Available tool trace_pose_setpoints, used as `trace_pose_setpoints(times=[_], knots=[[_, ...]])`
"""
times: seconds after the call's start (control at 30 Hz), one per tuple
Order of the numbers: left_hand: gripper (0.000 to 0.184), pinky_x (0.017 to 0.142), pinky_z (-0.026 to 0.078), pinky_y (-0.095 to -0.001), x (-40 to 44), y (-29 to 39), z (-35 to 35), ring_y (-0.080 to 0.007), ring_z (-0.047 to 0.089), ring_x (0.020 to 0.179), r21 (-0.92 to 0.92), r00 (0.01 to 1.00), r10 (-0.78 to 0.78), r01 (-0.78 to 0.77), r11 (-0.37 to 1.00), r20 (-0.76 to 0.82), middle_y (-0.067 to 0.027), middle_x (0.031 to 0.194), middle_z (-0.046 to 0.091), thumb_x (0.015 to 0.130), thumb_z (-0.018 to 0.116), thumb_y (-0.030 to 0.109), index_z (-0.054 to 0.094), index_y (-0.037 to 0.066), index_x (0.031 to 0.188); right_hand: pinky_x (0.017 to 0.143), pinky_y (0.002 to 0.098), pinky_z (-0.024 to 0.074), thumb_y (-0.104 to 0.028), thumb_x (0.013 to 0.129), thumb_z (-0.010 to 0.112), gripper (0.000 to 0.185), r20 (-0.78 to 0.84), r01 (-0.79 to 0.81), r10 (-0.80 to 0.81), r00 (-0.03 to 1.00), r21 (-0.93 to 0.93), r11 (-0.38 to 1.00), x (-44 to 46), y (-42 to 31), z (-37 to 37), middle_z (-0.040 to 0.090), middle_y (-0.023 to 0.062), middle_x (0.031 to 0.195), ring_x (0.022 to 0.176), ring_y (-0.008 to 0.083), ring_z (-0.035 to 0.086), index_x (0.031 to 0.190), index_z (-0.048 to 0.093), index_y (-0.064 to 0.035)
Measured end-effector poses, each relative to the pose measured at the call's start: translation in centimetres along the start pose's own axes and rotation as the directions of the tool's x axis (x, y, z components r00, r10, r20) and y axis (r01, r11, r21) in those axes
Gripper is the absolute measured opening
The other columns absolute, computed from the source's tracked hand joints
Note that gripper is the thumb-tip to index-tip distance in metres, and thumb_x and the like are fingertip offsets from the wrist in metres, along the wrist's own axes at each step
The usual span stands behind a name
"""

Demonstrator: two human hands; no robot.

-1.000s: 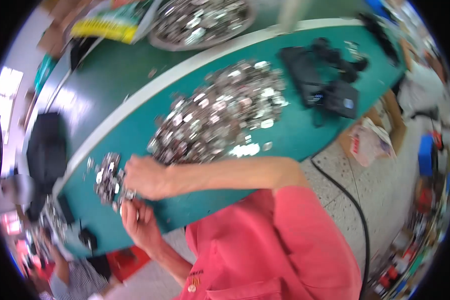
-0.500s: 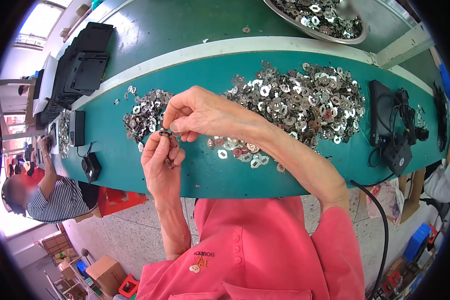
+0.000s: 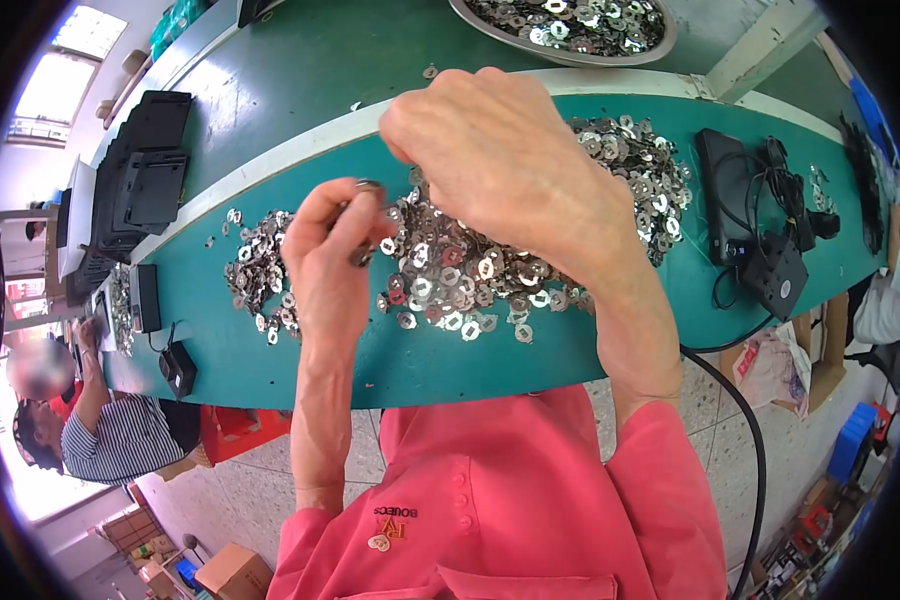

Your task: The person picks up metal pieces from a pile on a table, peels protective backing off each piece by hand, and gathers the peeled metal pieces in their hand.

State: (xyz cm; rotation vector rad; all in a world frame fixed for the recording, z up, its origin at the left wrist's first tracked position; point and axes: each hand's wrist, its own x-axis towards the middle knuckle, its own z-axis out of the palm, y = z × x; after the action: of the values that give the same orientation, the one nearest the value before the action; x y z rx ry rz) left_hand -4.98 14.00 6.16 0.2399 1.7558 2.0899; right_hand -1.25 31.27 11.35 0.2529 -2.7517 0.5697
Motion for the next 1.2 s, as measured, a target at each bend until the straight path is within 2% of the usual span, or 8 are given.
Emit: trace_pose_setpoints(times=[0.07, 0.2, 0.43, 0.53, 0.73, 0.83, 0.97, 1.2], knots=[[0.008, 0.063, 0.043, -0.0213, 0.8, -1.0, 1.5, -0.0090, 0.053, 0.064, 0.148, 0.980, 0.154, -0.172, 0.974, 0.126, -0.0010, 0.083, 0.061, 0.085, 0.058, 0.005, 0.059, 0.000, 0.090, 0.058, 0.0405, 0.0419, -0.007, 0.068, 0.060, 0.008, -0.028, -0.010, 0.008, 1.000, -0.096, 0.995, -0.4, 0.4, -0.4, 0.057, 0.0117, 0.067, 0.065, 0.0321, 0.056, 0.074, 0.058, -0.0019], [0.008, 0.058, 0.042, -0.0245, 1.1, -1.7, 2.8, -0.0091, 0.053, 0.064, 0.366, 0.961, 0.125, -0.211, 0.906, 0.246, -0.0051, 0.076, 0.060, 0.080, 0.058, -0.001, 0.060, -0.001, 0.088, 0.057, 0.0403, 0.0422, -0.009, 0.068, 0.059, 0.009, -0.038, -0.032, 0.029, 0.999, -0.072, 0.997, -0.3, 0.2, -1.0, 0.057, 0.0116, 0.067, 0.064, 0.0317, 0.056, 0.073, 0.057, -0.0012], [0.010, 0.061, 0.046, -0.0307, 0.8, -2.0, 2.8, -0.0222, 0.058, 0.065, 0.440, 0.934, 0.246, -0.340, 0.831, 0.259, -0.0107, 0.080, 0.064, 0.072, 0.065, -0.003, 0.059, 0.000, 0.080, 0.057, 0.0395, 0.0424, -0.011, 0.069, 0.059, 0.011, 0.006, -0.034, 0.035, 0.999, -0.057, 0.998, 0.0, -0.4, -0.7, 0.057, 0.0119, 0.068, 0.064, 0.0312, 0.056, 0.074, 0.057, -0.0007], [0.012, 0.065, 0.047, -0.0285, 0.5, -1.1, 1.9, -0.0191, 0.060, 0.070, 0.461, 0.877, 0.406, -0.480, 0.746, 0.256, -0.0092, 0.082, 0.064, 0.071, 0.066, -0.004, 0.060, 0.000, 0.080, 0.057, 0.0388, 0.0419, -0.010, 0.070, 0.059, 0.011, -0.080, -0.012, 0.014, 0.997, 0.030, 0.999, 0.0, -0.3, -0.4, 0.057, 0.0120, 0.068, 0.063, 0.0305, 0.056, 0.076, 0.058, -0.0006], [0.010, 0.071, 0.047, -0.0260, -2.5, 0.1, -5.3, -0.0128, 0.058, 0.081, 0.272, 0.916, 0.371, -0.321, 0.907, -0.154, -0.0072, 0.093, 0.063, 0.076, 0.062, -0.008, 0.061, -0.002, 0.083, 0.058, 0.0373, 0.0429, -0.008, 0.075, 0.061, 0.008, 0.023, 0.005, -0.010, 1.000, 0.199, 0.980, 1.4, -3.1, 1.5, 0.058, 0.0129, 0.072, 0.064, 0.0286, 0.057, 0.080, 0.059, -0.0007], [0.016, 0.076, 0.046, -0.0236, -5.2, -0.5, -9.2, -0.0122, 0.057, 0.091, 0.282, 0.844, 0.397, -0.307, 0.909, -0.360, -0.0087, 0.099, 0.063, 0.079, 0.061, -0.009, 0.062, -0.002, 0.092, 0.061, 0.0381, 0.0456, -0.008, 0.077, 0.061, 0.009, 0.040, 0.078, -0.094, 0.995, 0.300, 0.951, 1.6, -5.0, 5.5, 0.059, 0.0111, 0.075, 0.068, 0.0291, 0.059, 0.084, 0.060, -0.0018], [0.019, 0.080, 0.048, -0.0277, -8.4, -2.2, -13.5, -0.0131, 0.057, 0.092, 0.485, 0.795, 0.421, -0.187, 0.854, -0.436, -0.0056, 0.100, 0.060, 0.077, 0.062, -0.009, 0.062, -0.001, 0.094, 0.069, 0.0415, 0.0500, -0.007, 0.075, 0.065, 0.015, 0.213, 0.061, -0.164, 0.963, 0.419, 0.906, 0.9, -7.7, 10.2, 0.060, 0.0134, 0.086, 0.081, 0.0316, 0.061, 0.088, 0.059, -0.0012], [0.027, 0.069, 0.044, -0.0266, -9.3, -3.2, -13.9, -0.0153, 0.055, 0.082, 0.751, 0.815, 0.462, -0.052, 0.658, -0.348, -0.0057, 0.094, 0.059, 0.067, 0.068, -0.005, 0.064, 0.002, 0.093, 0.071, 0.0389, 0.0485, -0.008, 0.075, 0.067, 0.024, 0.226, 0.143, -0.233, 0.946, 0.353, 0.925, 1.5, -10.3, 14.1, 0.053, 0.0091, 0.094, 0.089, 0.0274, 0.056, 0.097, 0.058, -0.0046]])
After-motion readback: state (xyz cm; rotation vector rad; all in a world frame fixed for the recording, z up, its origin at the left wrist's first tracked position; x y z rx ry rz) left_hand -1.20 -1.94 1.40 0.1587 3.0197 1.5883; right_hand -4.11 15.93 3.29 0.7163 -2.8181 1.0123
